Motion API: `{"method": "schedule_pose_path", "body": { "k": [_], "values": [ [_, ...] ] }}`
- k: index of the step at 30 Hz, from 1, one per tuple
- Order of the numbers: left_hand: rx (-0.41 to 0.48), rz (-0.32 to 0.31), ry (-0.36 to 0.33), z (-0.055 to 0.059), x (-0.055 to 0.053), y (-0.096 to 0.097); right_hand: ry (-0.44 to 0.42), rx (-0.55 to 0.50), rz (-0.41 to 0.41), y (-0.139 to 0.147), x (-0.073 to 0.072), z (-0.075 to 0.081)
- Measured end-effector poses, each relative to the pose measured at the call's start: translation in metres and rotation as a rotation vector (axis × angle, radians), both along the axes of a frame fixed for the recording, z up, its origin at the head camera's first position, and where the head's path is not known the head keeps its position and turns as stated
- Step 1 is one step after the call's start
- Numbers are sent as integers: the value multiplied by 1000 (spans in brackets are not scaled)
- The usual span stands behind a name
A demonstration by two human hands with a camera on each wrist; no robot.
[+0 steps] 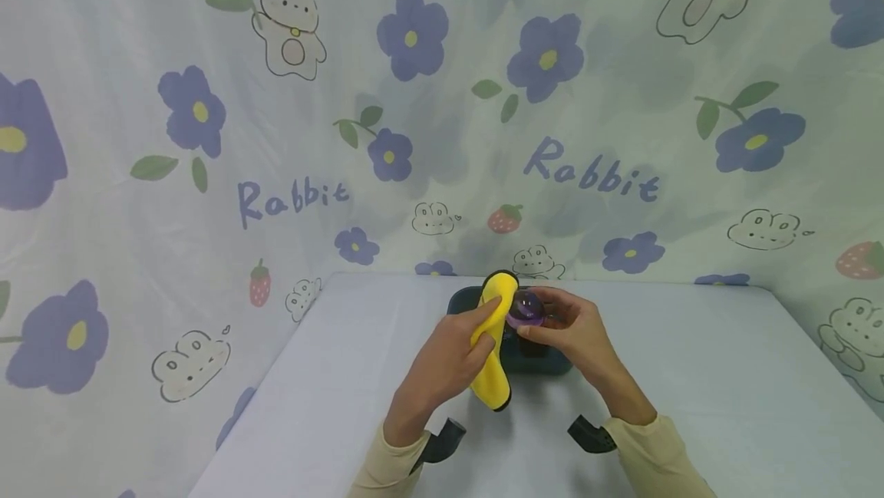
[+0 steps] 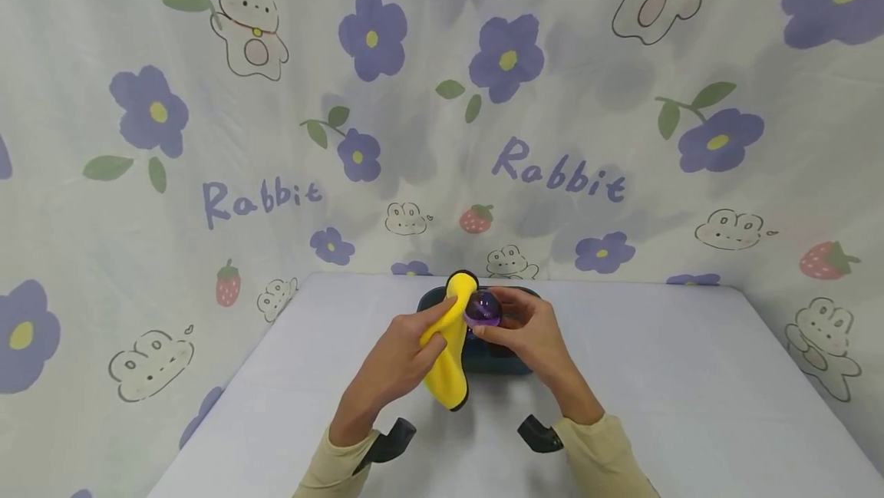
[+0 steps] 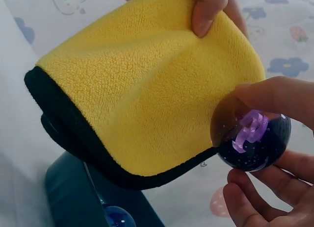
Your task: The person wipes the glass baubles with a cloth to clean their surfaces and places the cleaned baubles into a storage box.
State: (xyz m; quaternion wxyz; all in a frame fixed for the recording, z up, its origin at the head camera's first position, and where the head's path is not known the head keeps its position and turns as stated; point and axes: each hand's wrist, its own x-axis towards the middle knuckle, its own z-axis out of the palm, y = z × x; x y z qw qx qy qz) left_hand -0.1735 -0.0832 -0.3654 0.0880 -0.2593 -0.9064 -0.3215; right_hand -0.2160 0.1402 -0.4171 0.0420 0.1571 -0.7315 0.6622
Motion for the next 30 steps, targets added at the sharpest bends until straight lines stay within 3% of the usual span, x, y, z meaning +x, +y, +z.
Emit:
{"method": "schedule_pose_path", "body": {
  "k": [8, 14, 23, 30],
  "values": [
    [10, -10, 63, 1, 0, 1, -36, 69, 76, -3, 2, 0],
    [12, -35, 89, 1, -2, 0, -9, 96, 139, -8, 6, 2],
    [33, -55, 76, 2, -6, -4, 38, 108, 166, -10, 10, 6],
    [50, -64, 30, 0, -11, -8, 59, 53, 213, -10, 11, 7]
  ]
}}
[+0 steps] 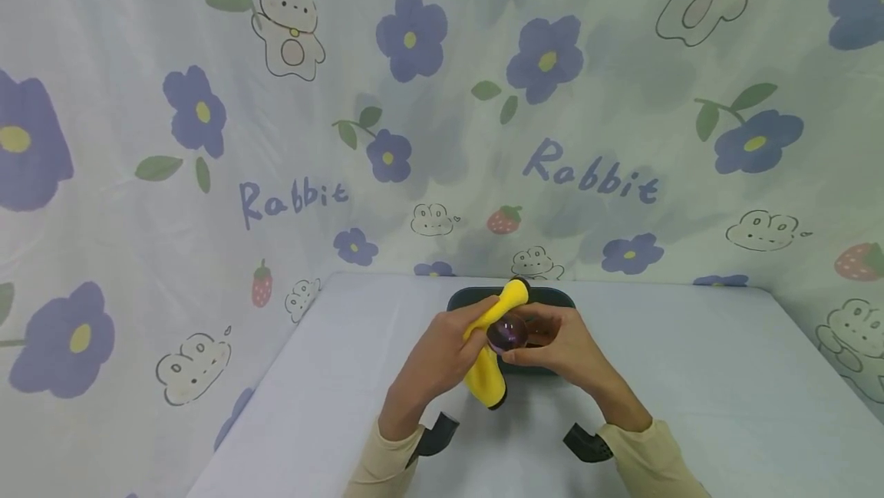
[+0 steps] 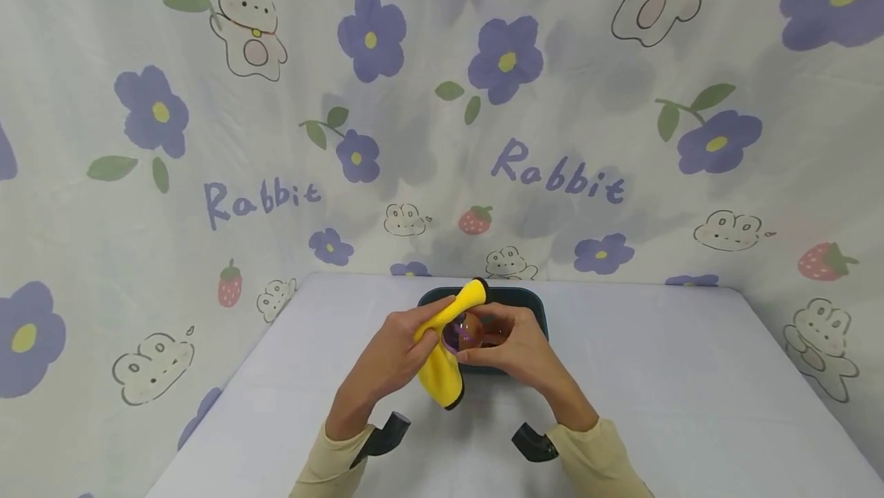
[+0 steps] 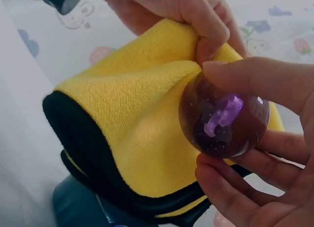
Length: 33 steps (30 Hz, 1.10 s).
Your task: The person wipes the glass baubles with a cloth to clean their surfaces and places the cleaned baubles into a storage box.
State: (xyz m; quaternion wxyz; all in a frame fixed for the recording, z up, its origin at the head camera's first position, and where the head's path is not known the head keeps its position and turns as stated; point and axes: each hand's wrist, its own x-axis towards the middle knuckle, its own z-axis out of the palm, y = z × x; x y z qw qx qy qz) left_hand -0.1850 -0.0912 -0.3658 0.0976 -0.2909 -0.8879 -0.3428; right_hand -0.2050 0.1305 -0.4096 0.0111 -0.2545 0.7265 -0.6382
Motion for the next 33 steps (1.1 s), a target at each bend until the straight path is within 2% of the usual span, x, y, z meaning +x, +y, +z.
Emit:
{"method": "schedule_pose_path", "body": {
  "k": [4, 11, 20, 33],
  "values": [
    [11, -1, -18, 1, -1, -1, 17, -18, -11, 1, 0, 0],
    [-3, 1, -7, 0, -2, -3, 17, -70, -43, 4, 1, 2],
    [-21, 15, -38, -1, -1, -1, 36, -159, -120, 7, 0, 2],
    [-3, 17, -51, 0, 4, 0, -2, -166, -192, 10, -6, 1]
  ]
}}
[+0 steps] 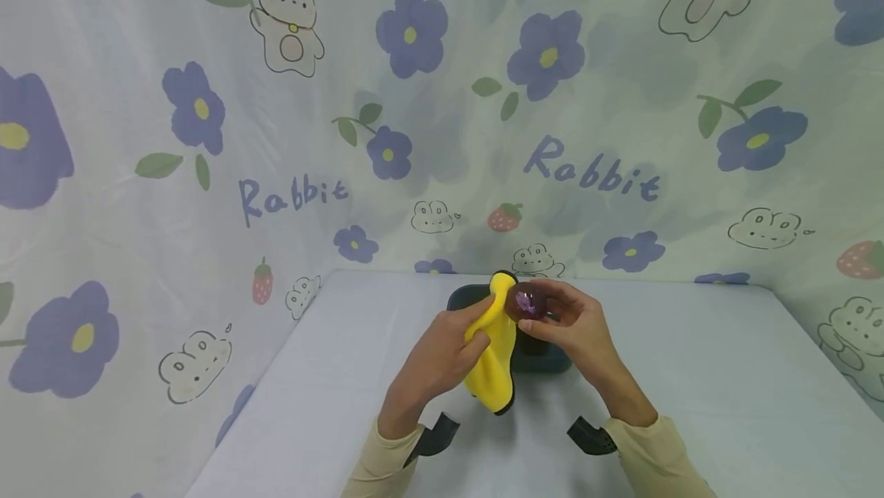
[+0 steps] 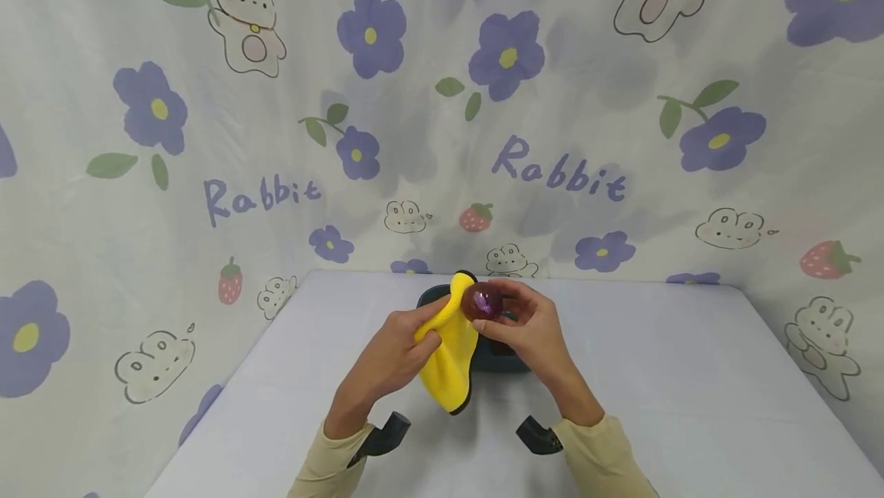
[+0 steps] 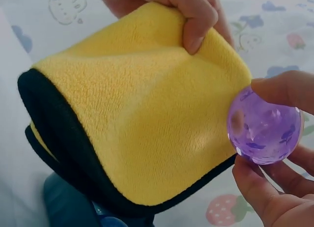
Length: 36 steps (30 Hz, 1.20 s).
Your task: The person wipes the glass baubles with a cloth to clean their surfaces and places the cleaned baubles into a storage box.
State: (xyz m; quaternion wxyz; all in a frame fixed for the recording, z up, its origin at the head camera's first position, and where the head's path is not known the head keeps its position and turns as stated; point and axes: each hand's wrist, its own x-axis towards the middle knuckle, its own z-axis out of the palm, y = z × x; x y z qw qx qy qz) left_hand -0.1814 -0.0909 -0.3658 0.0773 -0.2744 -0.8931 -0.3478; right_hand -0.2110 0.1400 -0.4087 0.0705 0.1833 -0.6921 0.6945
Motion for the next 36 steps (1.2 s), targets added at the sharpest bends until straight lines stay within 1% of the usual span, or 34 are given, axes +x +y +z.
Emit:
{"method": "schedule_pose_path", "body": {
  "k": [4, 9, 13, 18, 23, 29, 36],
  "values": [
    [2, 10, -6, 2, 2, 1, -25, 7, -21, 0, -1, -2],
    [4, 20, 3, 5, 5, 1, -51, 57, -41, -2, -3, -3],
    [10, 26, 10, 6, 7, 2, -57, 103, -37, -3, -4, -5],
    [18, 18, 33, 5, 7, 3, -52, 137, -10, -3, -4, -7],
    [37, 6, 59, 4, 7, 4, -28, 164, 38, -7, -2, -8],
    [16, 14, 98, 4, 7, 4, 20, 183, 74, -11, 1, -10],
    [1, 4, 106, 3, 4, 2, 45, 218, 98, -13, 2, -10]
  ]
}}
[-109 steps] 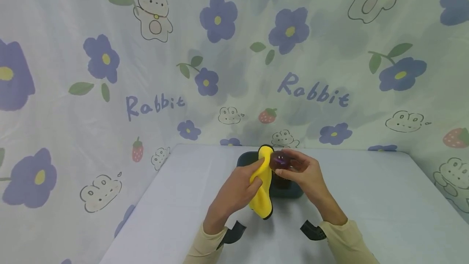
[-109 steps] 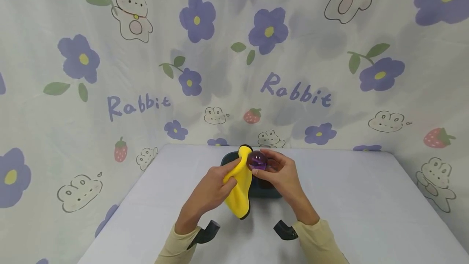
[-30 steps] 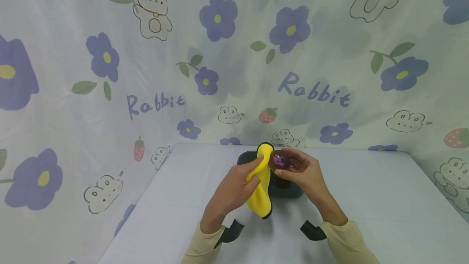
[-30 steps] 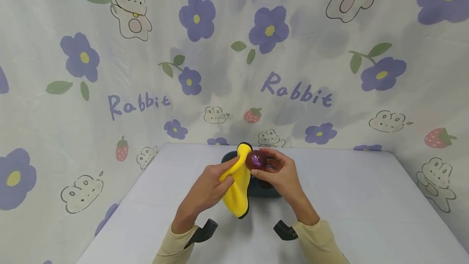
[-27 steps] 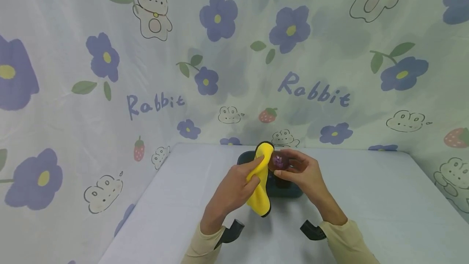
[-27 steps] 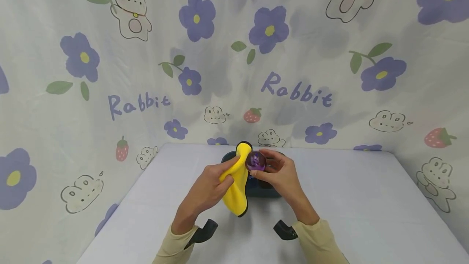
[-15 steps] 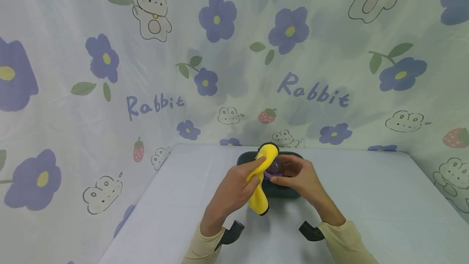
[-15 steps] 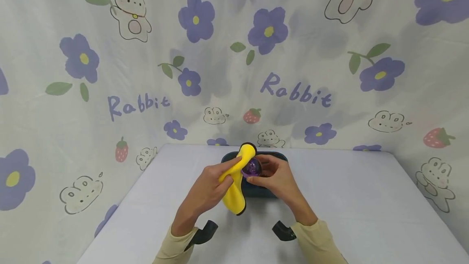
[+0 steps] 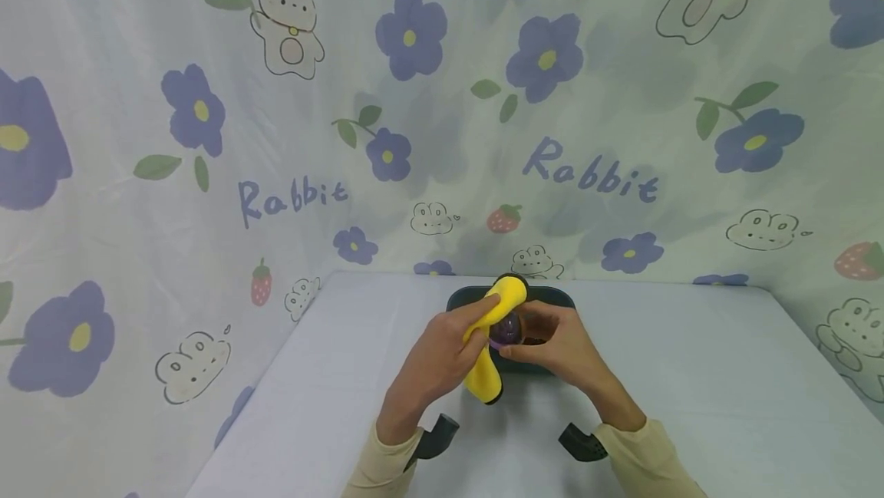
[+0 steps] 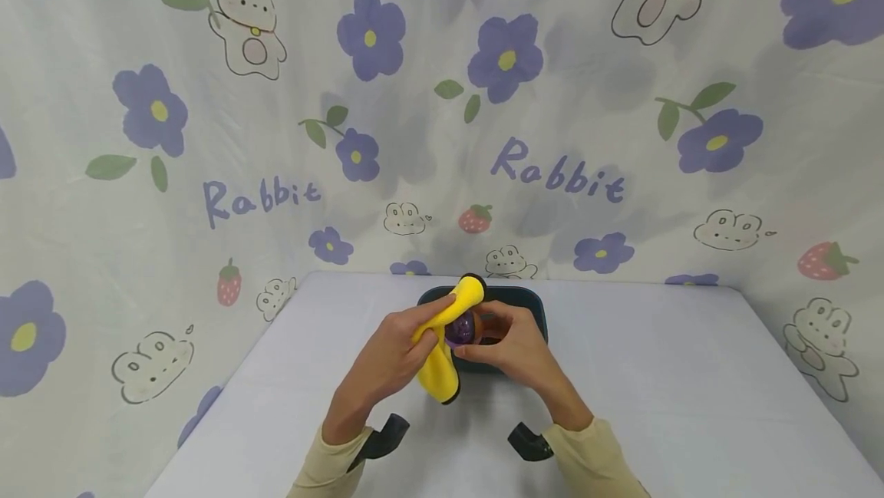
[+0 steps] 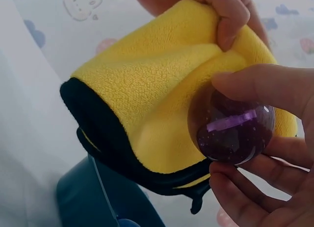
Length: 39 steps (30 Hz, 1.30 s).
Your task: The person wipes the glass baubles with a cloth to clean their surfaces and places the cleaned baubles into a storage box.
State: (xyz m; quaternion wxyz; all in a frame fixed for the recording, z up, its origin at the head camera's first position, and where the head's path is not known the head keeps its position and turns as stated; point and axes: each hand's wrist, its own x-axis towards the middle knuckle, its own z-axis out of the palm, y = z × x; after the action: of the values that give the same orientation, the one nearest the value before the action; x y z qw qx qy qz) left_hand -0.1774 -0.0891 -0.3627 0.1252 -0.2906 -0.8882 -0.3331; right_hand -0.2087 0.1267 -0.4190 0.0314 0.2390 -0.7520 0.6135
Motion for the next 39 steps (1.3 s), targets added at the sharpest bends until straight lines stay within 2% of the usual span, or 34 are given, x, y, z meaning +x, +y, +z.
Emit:
{"method": "schedule_pose_path", "body": {
  "k": [10, 15, 24, 29, 35, 39],
  "values": [
    [25, 0, -90, 0, -4, -6, 31, -26, 51, 3, 6, 7],
    [52, -8, -92, -1, -6, -8, 32, -75, 65, 4, 7, 8],
    [41, -5, -72, 0, -6, -8, 39, -162, 62, 3, 6, 9],
    [18, 3, -77, 0, -5, -7, 27, -226, 18, 5, 6, 9],
    [10, 1, -107, 3, -2, -5, 11, -253, -71, 6, 5, 11],
    [5, 2, -102, 4, 0, -5, -9, -267, -86, 7, 4, 11]
  ]
}}
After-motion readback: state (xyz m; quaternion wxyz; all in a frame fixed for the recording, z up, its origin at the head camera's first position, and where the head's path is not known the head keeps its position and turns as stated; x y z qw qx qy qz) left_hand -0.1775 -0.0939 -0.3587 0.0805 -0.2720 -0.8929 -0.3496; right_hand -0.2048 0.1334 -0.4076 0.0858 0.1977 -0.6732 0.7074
